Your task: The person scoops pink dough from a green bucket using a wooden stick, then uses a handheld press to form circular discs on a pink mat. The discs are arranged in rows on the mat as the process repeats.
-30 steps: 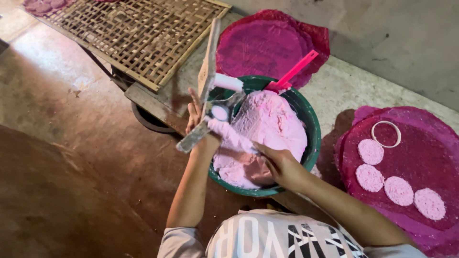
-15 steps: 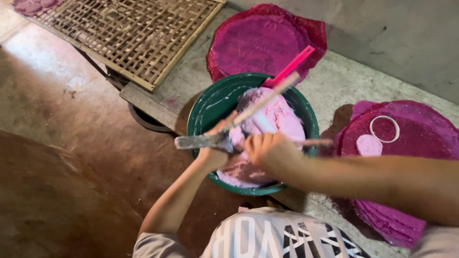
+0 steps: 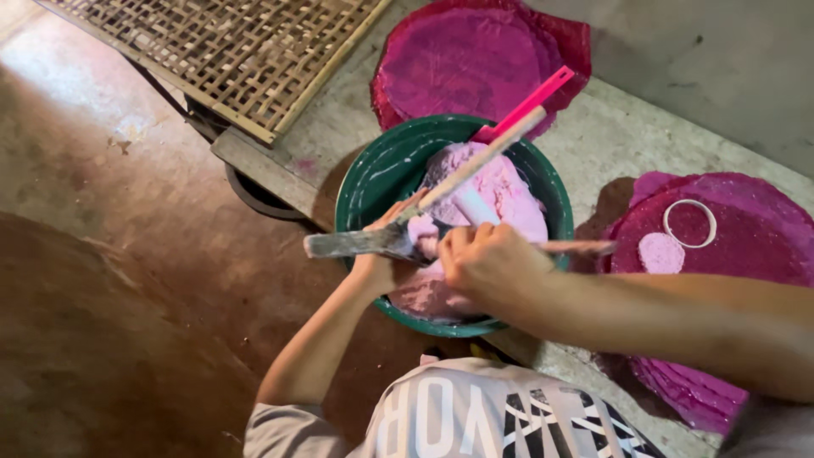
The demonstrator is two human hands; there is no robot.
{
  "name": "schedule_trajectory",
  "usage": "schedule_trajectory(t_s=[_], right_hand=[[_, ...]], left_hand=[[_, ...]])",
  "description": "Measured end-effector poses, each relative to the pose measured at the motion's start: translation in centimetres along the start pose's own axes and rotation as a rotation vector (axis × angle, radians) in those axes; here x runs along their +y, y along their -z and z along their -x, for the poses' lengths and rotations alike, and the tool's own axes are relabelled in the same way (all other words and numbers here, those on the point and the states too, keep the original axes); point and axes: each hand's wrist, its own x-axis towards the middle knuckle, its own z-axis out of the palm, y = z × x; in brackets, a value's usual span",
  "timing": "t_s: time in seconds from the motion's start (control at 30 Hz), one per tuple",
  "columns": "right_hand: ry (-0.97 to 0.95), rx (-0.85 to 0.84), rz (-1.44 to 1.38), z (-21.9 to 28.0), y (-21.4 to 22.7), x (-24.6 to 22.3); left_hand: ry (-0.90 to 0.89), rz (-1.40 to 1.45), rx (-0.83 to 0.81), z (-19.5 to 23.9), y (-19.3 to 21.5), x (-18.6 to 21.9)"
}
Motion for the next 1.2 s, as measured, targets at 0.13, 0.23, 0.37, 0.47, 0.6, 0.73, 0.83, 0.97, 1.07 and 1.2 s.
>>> schedule_trajectory(t_s=[0.13,0.23,0.37,0.47,0.6,0.73,0.83,0.97,1.07,1.2], right_hand=[[0.071,-0.011,-0.101,0.5,0.7,0.4],[-0.074,-0.096,-0.115,3.3,5.8,2.7],[-0.257,0.145,-0.582,4.2,6.6,4.6],[-0.255,0.386,-1.012,1.2,-0.3,2.0],[-0.322,0.386,-1.255,1.5,-8.3,-2.7],[-0.451,0.134,-1.567,2.7,-10.3,-1.1],[-0.530,0.292,-1.407,1.6,-10.4,0.6],[-0.369,0.462,-1.361,0.1,-11.5,-1.2],[-0.375,0.320,-1.373,1.3,-12.6,-2.6],[-0.361,-0.048,-1.770,2.6,-12.2,-1.2]], left_hand=[[0.040,-0.355,-0.012,0.1,0.5,0.3],[0.005,-0.544,0.195,0.2,3.0,0.0],[-0.111,-0.706,0.418,-0.8,4.2,0.4],[-0.214,-0.727,0.442,-0.5,3.0,0.3],[-0.215,-0.751,0.462,-1.3,3.3,-0.2],[-0.114,-0.769,0.439,-1.9,3.7,-0.7],[-0.128,-0.797,0.436,-2.4,2.7,-0.5],[-0.117,-0.818,0.442,-3.0,2.2,-0.8],[-0.072,-0.804,0.469,-3.7,3.5,-2.6],[-0.080,-0.269,0.571,-4.2,6.1,-5.8]])
